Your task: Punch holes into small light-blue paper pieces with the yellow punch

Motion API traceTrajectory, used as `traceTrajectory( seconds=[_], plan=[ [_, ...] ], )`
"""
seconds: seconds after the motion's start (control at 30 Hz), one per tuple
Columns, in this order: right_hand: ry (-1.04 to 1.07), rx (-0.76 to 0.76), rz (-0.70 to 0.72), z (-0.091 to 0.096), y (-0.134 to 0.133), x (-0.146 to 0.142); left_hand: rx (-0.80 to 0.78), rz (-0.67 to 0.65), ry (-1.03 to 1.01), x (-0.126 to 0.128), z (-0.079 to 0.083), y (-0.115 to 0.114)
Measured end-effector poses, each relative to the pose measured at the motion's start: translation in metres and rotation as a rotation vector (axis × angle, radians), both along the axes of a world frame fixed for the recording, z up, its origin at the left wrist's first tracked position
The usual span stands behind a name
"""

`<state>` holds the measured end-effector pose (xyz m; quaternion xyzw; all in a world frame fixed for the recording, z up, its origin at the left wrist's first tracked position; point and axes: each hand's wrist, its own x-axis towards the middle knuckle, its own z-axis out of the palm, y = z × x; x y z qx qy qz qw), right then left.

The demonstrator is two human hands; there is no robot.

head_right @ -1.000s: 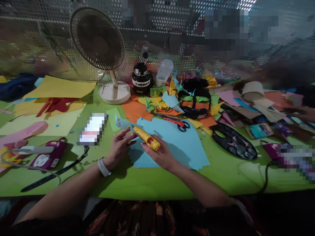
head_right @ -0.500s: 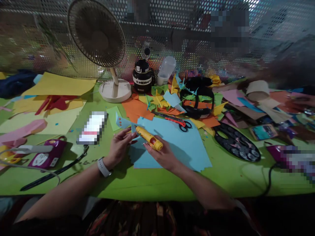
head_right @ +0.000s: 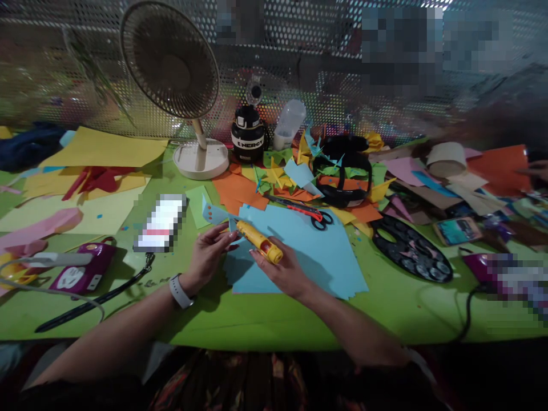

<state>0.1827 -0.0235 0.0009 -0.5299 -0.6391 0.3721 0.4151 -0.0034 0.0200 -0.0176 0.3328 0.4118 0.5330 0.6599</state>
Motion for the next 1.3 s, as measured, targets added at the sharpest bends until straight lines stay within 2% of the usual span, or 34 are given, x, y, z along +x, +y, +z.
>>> traceTrajectory(
  seconds=[0.2, 0.67, 1.03, 1.3],
  plan=[
    [0.058, -0.055, 0.001, 0.003, -0.002, 0.0, 0.006, -0.006, 0.015, 0.0, 0.0, 0.0],
    [0.036, -0.022, 0.004, 0.006, -0.001, 0.001, 0.031, -0.006, 0.035, 0.0, 0.001, 0.0],
    [0.049, -0.034, -0.008, -0.001, -0.003, 0.001, 0.017, 0.015, 0.039, 0.001, 0.005, -0.001],
    [0.03, 0.01, -0.02, -0.014, -0.003, 0.005, 0.027, 0.003, 0.053, 0.0, 0.004, -0.001]
  ],
)
